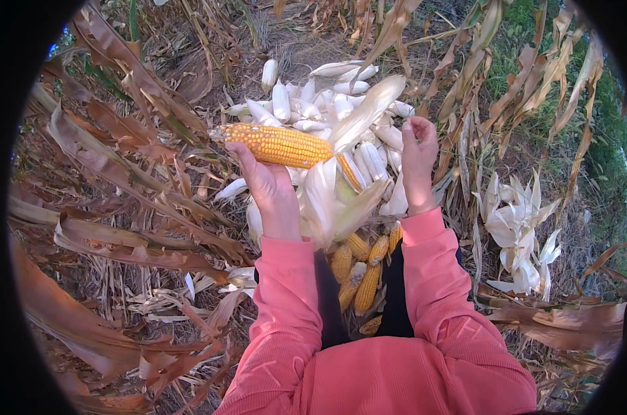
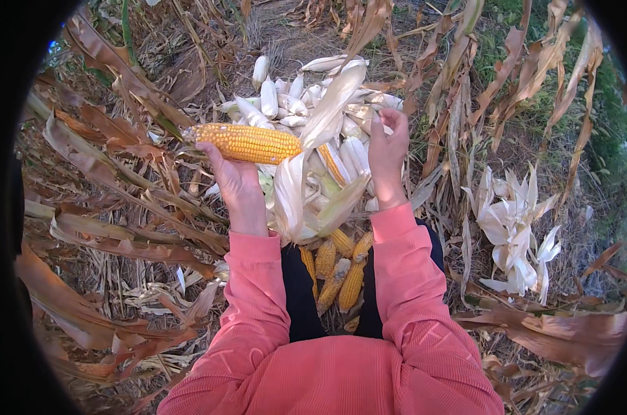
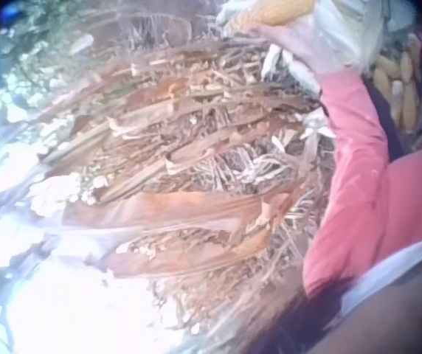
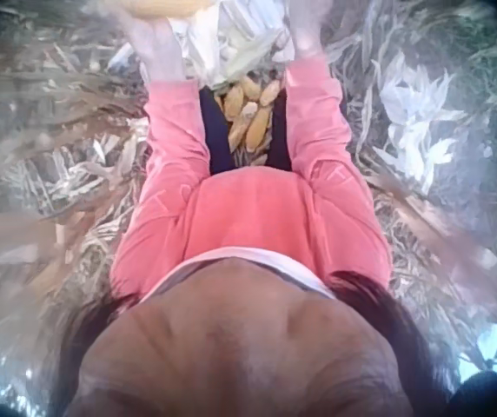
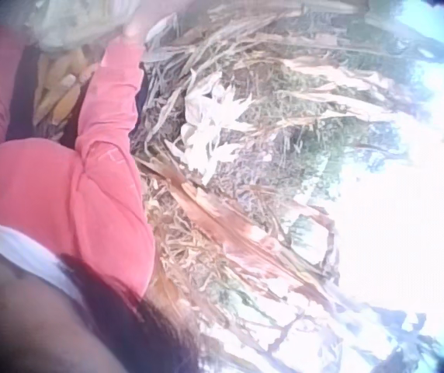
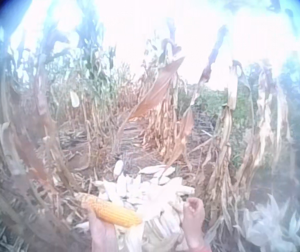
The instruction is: The person sits on the ground in a cornfield and shucks corn cobs by hand. They remove the husks from each cob and place the shucked corn into a pile on their lap.
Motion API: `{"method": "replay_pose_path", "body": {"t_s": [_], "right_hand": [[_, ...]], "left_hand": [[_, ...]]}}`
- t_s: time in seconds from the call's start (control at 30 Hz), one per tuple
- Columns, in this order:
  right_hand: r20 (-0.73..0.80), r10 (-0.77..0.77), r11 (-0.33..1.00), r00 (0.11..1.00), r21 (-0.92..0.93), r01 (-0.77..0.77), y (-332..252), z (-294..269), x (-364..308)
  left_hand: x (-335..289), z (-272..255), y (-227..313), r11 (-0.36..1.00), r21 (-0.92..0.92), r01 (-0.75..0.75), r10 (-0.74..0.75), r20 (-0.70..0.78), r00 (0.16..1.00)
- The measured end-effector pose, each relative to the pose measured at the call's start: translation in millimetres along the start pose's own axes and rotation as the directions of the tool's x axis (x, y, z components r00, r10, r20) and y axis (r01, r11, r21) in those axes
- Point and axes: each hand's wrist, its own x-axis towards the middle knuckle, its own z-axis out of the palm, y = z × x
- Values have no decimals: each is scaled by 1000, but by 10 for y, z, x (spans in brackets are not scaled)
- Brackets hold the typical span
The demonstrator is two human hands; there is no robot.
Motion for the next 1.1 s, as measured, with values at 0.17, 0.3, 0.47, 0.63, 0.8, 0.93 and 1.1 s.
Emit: {"method": "replay_pose_path", "body": {"t_s": [0.17,0.3,0.47,0.63,0.8,0.93,1.1], "right_hand": [[599,174,862,781,291,-415,-861,140,-250],[827,475,642,300,-92,-761,-726,409,-520],[789,549,129,275,245,-961,-403,632,-573],[681,545,55,489,553,-831,-224,507,-432],[471,560,228,682,703,-673,19,76,-44],[407,466,475,785,634,-610,-94,-47,21],[355,345,702,869,517,-490,-200,163,-167]], "left_hand": [[-140,151,28,988,92,-127,122,59,991],[-270,293,-31,982,129,-139,120,144,982],[-415,411,-116,983,172,-64,10,301,954],[-556,498,-241,966,240,93,-205,494,845],[-448,403,-225,854,494,163,-486,648,586],[-462,423,-71,840,334,428,-541,583,607],[-432,308,-407,597,799,67,-617,404,676]]}}
